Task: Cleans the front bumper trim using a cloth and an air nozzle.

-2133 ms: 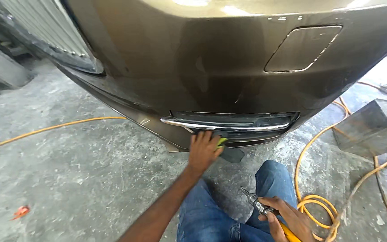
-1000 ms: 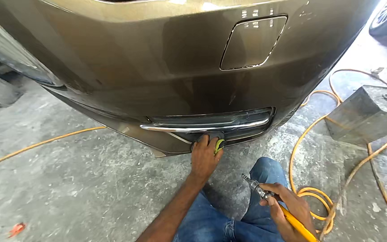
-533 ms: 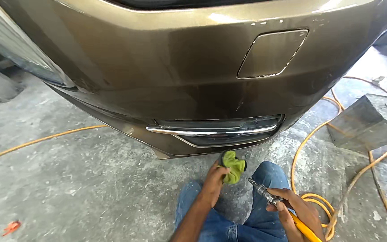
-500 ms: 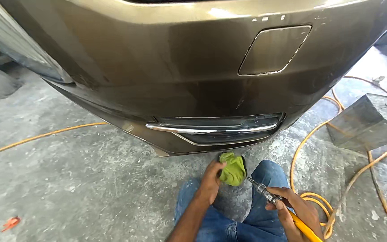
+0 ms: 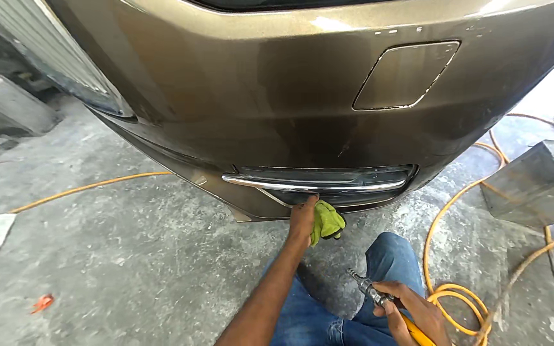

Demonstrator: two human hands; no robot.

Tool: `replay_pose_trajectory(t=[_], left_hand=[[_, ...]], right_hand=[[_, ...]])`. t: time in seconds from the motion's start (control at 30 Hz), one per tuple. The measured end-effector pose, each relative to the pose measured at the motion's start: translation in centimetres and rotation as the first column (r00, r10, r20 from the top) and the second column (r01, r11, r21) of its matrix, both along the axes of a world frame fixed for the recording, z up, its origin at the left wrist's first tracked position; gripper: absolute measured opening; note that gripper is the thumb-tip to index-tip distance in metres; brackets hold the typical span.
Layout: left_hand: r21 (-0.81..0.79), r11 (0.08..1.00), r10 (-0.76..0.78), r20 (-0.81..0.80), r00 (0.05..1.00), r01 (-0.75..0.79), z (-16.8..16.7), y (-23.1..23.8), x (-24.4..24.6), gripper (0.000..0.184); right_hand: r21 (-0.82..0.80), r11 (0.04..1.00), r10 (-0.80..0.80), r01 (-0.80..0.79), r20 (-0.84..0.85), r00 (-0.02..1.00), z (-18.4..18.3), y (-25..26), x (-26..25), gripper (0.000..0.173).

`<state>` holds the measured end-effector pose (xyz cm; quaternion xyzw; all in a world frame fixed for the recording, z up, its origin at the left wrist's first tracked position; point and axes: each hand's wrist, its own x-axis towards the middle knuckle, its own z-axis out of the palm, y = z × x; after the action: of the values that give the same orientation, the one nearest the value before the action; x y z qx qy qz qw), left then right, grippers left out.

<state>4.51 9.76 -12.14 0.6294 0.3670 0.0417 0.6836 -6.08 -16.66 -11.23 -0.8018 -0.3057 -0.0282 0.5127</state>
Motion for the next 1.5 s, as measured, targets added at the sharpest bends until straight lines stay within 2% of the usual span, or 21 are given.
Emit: replay_pose_trajectory(t=[0.2,0.37,0.53,0.63,0.77,0.83,0.97,1.13,1.33,1.5], left_hand=[[-0.068,0.996,0.064,0.014,0.998,-0.063,0.1,-1.6,0.8,0.054],[-0.030,1.000,-0.006,0.039,0.999,0.008,-0.3,-3.9,1.6,0.057],[-0.062,0.993,0.108,0.077,0.991,-0.103,-0.2,-1.7,0.7,0.051],[-0.068,0.992,0.107,0.064,0.992,-0.103,-0.2,-2.0,0.7,0.052],[-0.167,0.984,0.076,0.044,0.996,-0.068,0.1,-3.8,1.4,0.054],[-0.229,0.969,0.109,0.063,0.992,-0.092,0.1,-3.7,1.5,0.051],[-0.244,0.955,0.190,0.072,0.979,-0.167,0.0,-2.3,1.4,0.048],[-0.311,0.942,0.145,0.043,0.989,-0.125,0.0,-4.8,1.8,0.055],[-0.316,0.927,0.249,0.121,0.961,-0.201,-0.3,-2.7,1.0,0.044],[-0.337,0.928,0.192,0.072,0.979,-0.157,-0.1,-5.6,2.0,0.056]], right_hand=[[0.014,1.000,0.004,-0.004,0.016,1.000,0.0,-0.2,-0.1,0.036],[0.014,1.000,0.005,-0.005,0.005,1.000,-0.4,-0.5,-0.6,0.036],[0.015,1.000,-0.009,0.009,-0.002,1.000,-0.1,-0.9,-1.0,0.035],[0.010,1.000,-0.011,0.012,-0.016,1.000,-0.5,-1.3,-1.1,0.036],[-0.012,1.000,0.007,-0.007,-0.019,1.000,-0.6,-1.0,-0.9,0.035],[-0.024,1.000,0.006,-0.007,-0.017,1.000,0.0,-0.9,-1.1,0.036],[-0.009,1.000,-0.019,0.019,-0.030,0.999,0.3,-1.2,-1.3,0.036],[-0.031,1.000,-0.001,0.000,-0.039,0.999,-0.6,-1.1,-1.5,0.033],[-0.042,0.999,-0.007,0.005,-0.057,0.998,0.1,-1.6,-1.6,0.035],[-0.050,0.999,0.011,-0.015,-0.064,0.998,-1.0,-1.6,-1.7,0.036]])
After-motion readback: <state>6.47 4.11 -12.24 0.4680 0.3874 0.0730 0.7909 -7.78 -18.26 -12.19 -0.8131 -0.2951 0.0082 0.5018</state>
